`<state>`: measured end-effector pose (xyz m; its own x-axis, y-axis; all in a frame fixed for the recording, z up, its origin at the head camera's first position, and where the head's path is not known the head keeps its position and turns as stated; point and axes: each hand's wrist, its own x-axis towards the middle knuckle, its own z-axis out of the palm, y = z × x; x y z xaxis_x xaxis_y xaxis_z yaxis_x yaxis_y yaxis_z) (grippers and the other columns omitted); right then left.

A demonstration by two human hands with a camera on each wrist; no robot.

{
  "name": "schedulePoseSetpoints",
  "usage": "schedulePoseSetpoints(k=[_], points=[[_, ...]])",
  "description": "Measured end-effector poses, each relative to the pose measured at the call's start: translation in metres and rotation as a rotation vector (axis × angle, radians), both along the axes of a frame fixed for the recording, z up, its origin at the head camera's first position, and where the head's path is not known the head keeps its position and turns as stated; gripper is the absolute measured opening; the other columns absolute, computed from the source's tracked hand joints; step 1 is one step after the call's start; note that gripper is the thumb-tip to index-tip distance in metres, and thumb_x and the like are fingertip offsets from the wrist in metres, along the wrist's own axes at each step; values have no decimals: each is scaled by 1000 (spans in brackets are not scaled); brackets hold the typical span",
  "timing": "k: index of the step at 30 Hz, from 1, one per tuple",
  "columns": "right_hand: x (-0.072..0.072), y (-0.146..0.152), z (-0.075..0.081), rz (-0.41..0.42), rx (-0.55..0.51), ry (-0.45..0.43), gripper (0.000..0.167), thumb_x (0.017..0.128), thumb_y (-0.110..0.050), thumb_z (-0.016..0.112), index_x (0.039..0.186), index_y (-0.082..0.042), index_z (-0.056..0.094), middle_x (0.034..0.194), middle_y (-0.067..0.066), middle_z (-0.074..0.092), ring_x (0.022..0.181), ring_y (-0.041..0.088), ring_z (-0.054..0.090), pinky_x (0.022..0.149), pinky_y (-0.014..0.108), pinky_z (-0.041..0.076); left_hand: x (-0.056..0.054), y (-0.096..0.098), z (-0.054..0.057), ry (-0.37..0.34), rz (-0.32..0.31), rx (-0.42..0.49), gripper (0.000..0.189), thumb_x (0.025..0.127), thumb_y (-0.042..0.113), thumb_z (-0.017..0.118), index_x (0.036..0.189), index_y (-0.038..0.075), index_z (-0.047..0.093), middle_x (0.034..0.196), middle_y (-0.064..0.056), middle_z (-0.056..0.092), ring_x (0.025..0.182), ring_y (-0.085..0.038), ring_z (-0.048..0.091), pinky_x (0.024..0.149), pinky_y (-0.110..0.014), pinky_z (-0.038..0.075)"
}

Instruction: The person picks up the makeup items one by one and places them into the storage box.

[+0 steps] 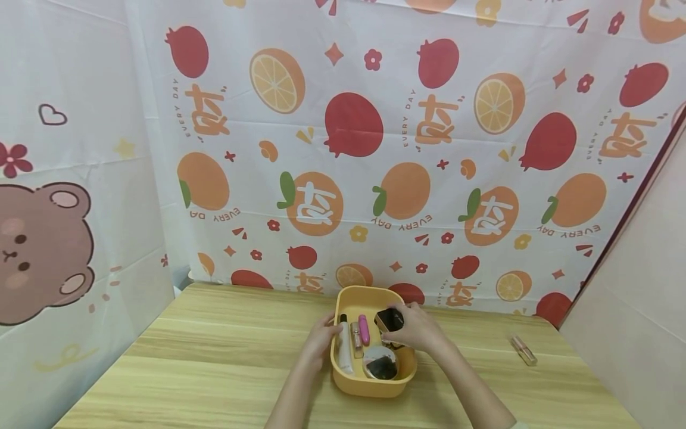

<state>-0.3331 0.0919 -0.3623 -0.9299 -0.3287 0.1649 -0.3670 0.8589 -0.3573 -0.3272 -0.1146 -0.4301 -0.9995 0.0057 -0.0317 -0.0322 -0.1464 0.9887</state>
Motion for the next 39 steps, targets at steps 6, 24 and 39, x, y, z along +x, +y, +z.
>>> schedulePoseSetpoints(k=[6, 24, 39], points=[[2, -2, 0, 7, -1, -6, 62, 65, -35, 80, 119, -13, 57, 100, 15, 53, 80, 23, 49, 60, 38, 45, -1, 0, -1, -2, -1, -3, 53, 90, 0, 46, 138, -10, 26, 135, -36, 30, 108, -42, 47, 86, -44, 45], [5, -10, -4, 40, 37, -40, 59, 66, -36, 80, 117, -15, 58, 105, 16, 52, 86, 25, 51, 65, 43, 46, 1, 0, 1, -5, 7, -19, 53, 89, 1, 47, 137, -10, 28, 136, -34, 30, 110, -43, 46, 88, -44, 44], [5, -14, -8, 37, 33, -73, 59, 65, -36, 80, 117, -17, 58, 105, 18, 51, 85, 26, 52, 66, 44, 47, 1, -1, 0, -12, -6, -6, 54, 89, 1, 46, 137, -11, 26, 136, -34, 29, 111, -43, 46, 88, -45, 44]])
